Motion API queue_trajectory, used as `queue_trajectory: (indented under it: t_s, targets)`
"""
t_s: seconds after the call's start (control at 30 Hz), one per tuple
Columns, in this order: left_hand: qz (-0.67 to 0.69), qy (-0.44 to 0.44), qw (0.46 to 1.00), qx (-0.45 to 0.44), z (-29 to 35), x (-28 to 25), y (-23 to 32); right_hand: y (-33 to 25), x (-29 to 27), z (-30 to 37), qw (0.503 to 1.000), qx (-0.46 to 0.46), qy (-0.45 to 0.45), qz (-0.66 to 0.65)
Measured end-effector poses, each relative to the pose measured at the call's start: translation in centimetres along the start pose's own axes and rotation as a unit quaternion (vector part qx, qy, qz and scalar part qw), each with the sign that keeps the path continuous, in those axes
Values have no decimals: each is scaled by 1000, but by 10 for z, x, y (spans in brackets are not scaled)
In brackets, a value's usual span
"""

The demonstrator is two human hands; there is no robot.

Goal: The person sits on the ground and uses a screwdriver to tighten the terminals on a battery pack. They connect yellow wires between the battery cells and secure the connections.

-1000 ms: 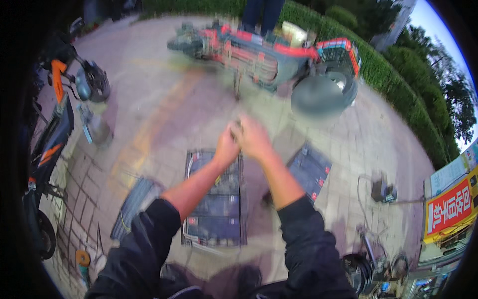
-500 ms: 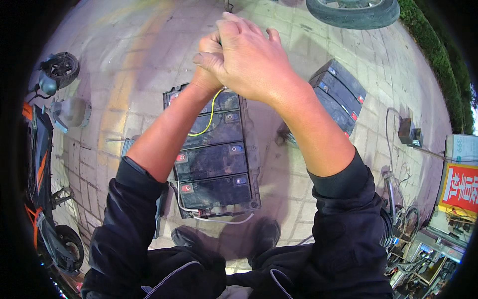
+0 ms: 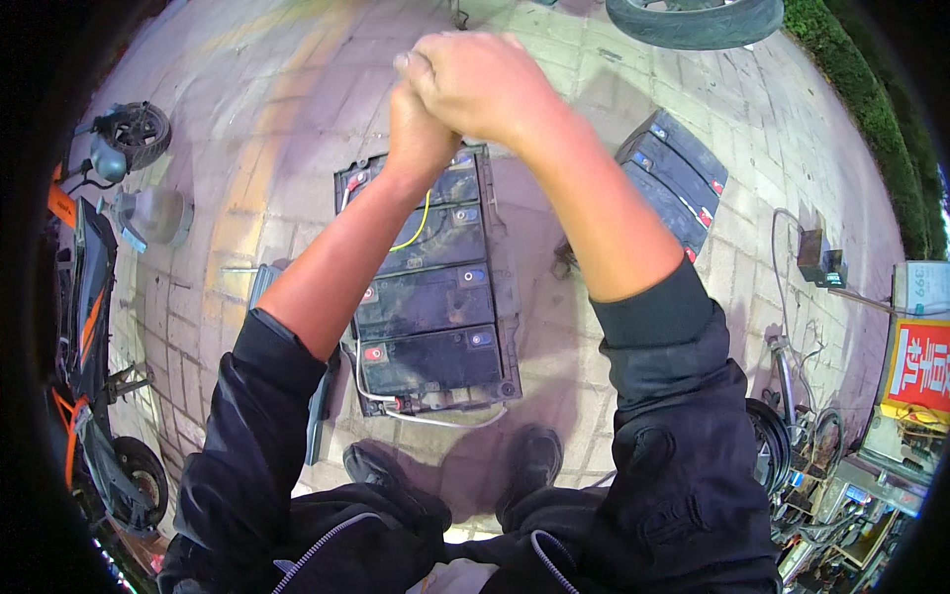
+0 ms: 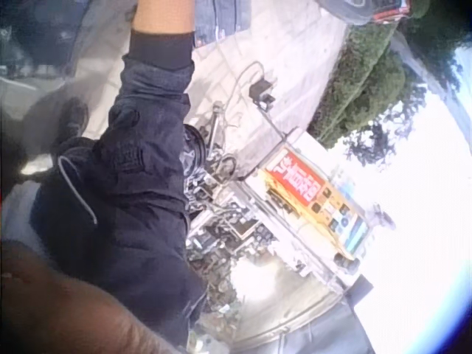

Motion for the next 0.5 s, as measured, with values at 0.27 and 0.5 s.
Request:
queue_trajectory:
  t_s: [0.27, 0.5]
  targets:
    - [-63, 2, 992, 108, -6, 15, 16, 8, 9, -21, 941, -79, 8, -330]
    - [-123, -123, 976, 135, -11, 17, -1, 2, 3, -17, 960, -106, 99, -240]
Point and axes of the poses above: each hand's wrist, its own z-axis away from the middle knuckle, its own x-axis out of the palm, y = z × x, the point moved 8 cm from there along -z, towards the middle knuckle, and after that the axes turned 2 degrees about x, right-handed, at the moved point
